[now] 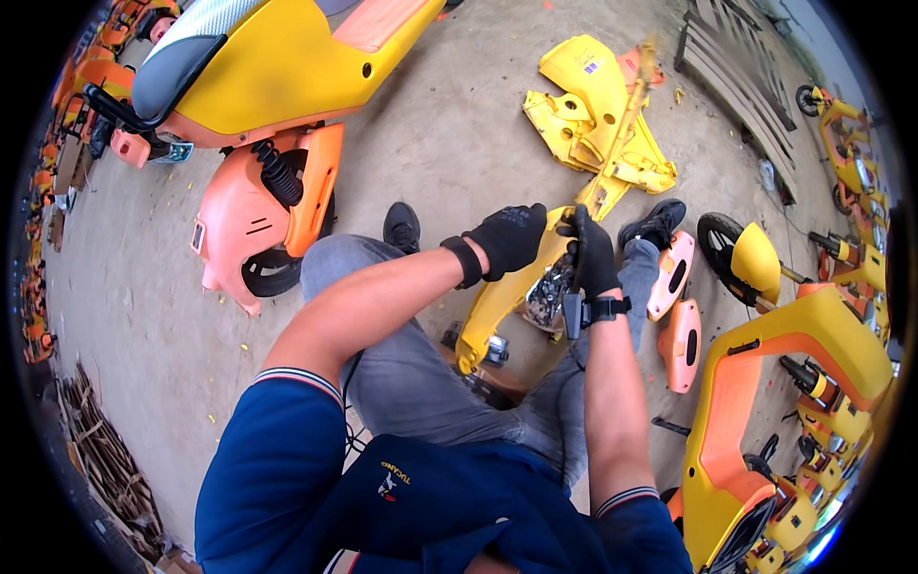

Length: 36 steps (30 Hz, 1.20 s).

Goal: The person sits on the floor and uses a screwdriver to remove screws from a yellow scooter body panel. They then pick up a larger yellow plastic panel, inspect it, and use the screwdriver to remove additional fasteners from its edges.

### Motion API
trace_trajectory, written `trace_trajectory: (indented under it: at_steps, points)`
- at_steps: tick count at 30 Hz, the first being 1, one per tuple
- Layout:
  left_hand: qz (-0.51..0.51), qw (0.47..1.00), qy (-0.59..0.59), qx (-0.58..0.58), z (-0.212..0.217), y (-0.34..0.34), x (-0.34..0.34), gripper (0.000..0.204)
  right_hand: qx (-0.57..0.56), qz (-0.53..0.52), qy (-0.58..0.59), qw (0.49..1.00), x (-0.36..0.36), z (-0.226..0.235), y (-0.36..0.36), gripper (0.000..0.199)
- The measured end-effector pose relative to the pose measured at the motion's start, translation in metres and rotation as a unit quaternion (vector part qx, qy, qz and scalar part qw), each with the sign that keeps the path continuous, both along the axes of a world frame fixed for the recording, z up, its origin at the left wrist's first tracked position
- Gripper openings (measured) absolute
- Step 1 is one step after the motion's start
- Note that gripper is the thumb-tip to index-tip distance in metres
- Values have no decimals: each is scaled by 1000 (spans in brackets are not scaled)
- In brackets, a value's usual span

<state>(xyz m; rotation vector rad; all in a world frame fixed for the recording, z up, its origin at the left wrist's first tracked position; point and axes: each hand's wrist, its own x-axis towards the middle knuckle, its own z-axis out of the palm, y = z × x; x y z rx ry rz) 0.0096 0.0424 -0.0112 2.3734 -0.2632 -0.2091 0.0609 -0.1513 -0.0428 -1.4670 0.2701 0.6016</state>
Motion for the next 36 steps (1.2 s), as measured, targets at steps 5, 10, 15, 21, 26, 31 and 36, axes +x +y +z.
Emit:
trace_trajectory:
  at_steps: [5, 10, 15, 21, 26, 31, 36]
  points:
    - [62, 998, -17, -14, -25, 22, 12, 22, -73, 32, -22, 997, -31, -35, -25, 36]
    - [154, 988, -6, -19, -5, 41, 28, 22, -192, 91, -314, 925, -71, -62, -61, 33]
    - [247, 941, 160, -165, 13, 57, 41, 28, -267, 94, -71, 957, -94, -55, -86, 22]
    - [304, 899, 166, -269, -34, 75, 48, 26, 215, 75, 79, 970, -129, -55, -97, 37]
    - [333, 883, 138, -300, -45, 83, 50, 23, 364, -64, 320, 872, -134, -14, -73, 39]
    - [346, 906, 111, -216, -30, 89, 54, 28, 364, -95, 310, 873, -123, -8, -58, 18]
    - [332, 943, 27, -12, 2, 89, 51, 52, 301, -75, 296, 903, -96, -23, -38, 5]
